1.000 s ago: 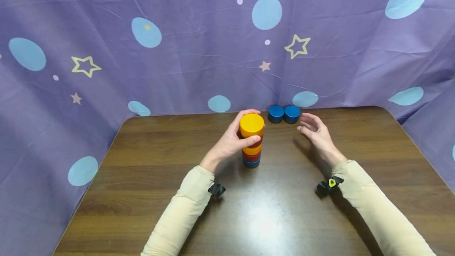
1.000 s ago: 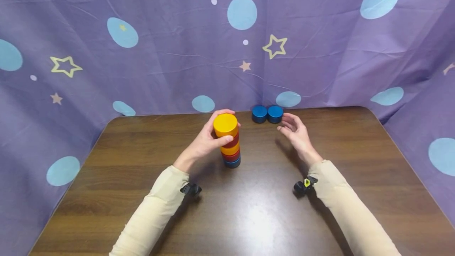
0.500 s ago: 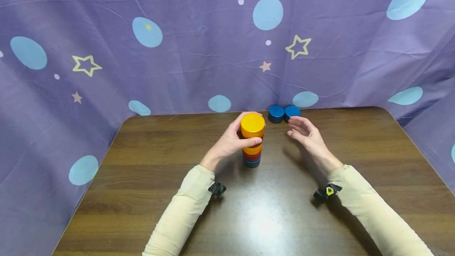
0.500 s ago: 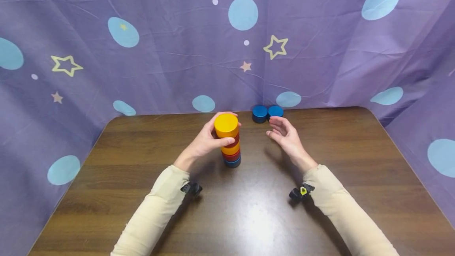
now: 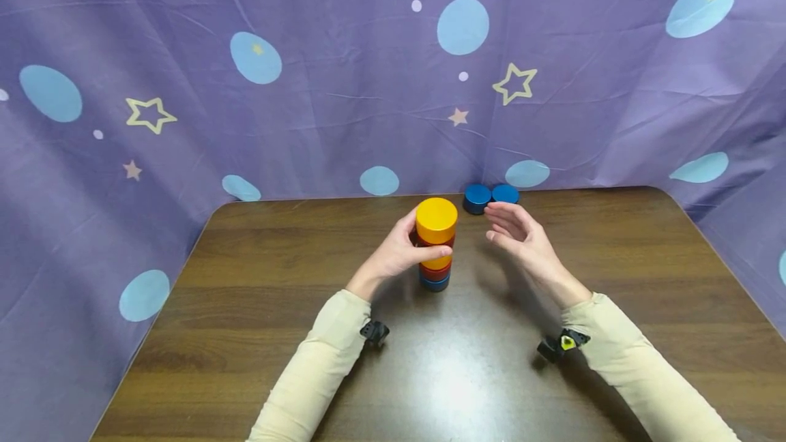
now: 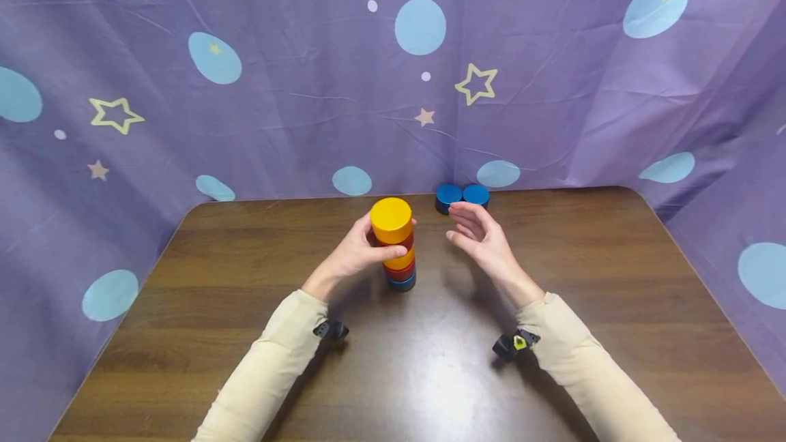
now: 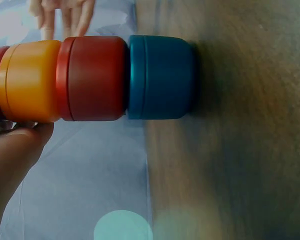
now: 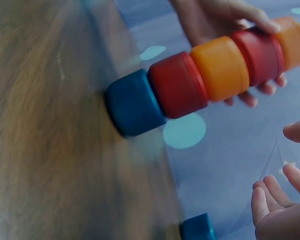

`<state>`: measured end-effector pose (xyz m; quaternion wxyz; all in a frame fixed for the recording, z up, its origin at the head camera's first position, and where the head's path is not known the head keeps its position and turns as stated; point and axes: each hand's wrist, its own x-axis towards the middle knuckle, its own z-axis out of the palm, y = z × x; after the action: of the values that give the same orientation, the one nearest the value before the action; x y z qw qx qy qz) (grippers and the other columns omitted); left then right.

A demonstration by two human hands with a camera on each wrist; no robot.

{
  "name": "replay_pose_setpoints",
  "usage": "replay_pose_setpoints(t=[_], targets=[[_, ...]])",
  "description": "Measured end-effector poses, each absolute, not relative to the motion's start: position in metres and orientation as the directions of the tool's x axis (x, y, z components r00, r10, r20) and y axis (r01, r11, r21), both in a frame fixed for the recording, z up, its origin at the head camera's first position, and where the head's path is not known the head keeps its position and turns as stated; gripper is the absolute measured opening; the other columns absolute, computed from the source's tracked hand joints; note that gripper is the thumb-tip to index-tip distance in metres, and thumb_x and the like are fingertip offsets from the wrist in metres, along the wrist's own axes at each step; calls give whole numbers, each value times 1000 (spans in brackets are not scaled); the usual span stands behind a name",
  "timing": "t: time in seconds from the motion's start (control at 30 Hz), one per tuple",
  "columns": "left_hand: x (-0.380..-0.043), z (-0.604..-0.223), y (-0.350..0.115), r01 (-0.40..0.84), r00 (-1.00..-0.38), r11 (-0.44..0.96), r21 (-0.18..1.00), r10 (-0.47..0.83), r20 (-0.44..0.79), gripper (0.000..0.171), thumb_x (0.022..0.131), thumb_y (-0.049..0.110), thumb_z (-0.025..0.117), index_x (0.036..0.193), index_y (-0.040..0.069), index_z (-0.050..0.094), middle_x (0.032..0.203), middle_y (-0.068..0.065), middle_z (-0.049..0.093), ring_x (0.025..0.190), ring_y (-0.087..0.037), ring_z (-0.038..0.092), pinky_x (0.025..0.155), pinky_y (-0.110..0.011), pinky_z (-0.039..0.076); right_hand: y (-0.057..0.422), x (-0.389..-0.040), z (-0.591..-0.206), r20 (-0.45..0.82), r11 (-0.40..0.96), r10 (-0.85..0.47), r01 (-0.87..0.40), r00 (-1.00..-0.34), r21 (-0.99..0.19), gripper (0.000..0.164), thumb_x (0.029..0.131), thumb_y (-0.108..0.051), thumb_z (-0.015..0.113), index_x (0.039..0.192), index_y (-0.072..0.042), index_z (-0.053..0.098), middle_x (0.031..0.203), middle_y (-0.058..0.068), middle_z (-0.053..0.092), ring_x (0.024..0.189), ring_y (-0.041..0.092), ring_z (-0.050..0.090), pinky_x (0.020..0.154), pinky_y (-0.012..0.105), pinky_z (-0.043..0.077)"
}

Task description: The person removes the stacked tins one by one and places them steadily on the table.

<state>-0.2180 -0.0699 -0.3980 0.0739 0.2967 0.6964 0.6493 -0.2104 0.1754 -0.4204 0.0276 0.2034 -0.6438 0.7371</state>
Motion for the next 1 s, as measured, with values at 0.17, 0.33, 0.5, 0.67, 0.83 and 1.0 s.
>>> replay_pose_setpoints(t=[0.17,0.33,0.5,0.67,0.83,1.0], targets=[[-218,-402,-70,323,-812,-27,946,506,292,57,81,-7,72,132,-1,47,117,-18,60,102,-26,57,93,-39,46,170,-207,-409,398,-157,-248,-369,-883,-916,48,86,17,57,131,17,39,126,2,58,123,29,51,99,27,41],[-217,-404,-70,323,-803,-42,945,517,297,53,84,-6,69,133,-1,48,120,-18,61,104,-25,59,94,-40,46,164,-203,-396,428,-138,-271,-405,-862,-904,50,85,17,58,132,15,41,128,4,57,122,29,51,100,30,41],[-216,-406,-70,314,-807,-34,949,517,286,51,86,2,70,132,0,48,119,-16,61,102,-23,59,93,-39,47,156,-200,-384,463,-122,-306,-448,-832,-886,52,84,18,59,133,13,43,131,7,54,122,23,52,102,35,39],[-216,-407,-69,302,-811,-43,952,513,280,50,87,3,69,132,-1,48,118,-17,62,101,-24,59,93,-40,46,147,-195,-373,489,-116,-337,-480,-805,-870,53,84,19,59,134,11,43,133,8,52,123,22,51,103,37,38],[-216,-408,-69,299,-821,-26,954,503,271,50,86,1,68,132,-1,48,117,-17,62,101,-24,60,92,-40,46,139,-192,-366,480,-98,-346,-478,-806,-873,54,84,17,61,135,9,44,135,14,50,125,27,49,104,40,36],[-215,-407,-68,294,-833,-8,956,489,260,54,86,0,68,134,-1,46,116,-17,60,102,-25,58,93,-40,45,131,-193,-364,478,-86,-370,-482,-797,-872,56,84,16,63,136,8,43,137,26,44,126,30,47,106,39,34]])
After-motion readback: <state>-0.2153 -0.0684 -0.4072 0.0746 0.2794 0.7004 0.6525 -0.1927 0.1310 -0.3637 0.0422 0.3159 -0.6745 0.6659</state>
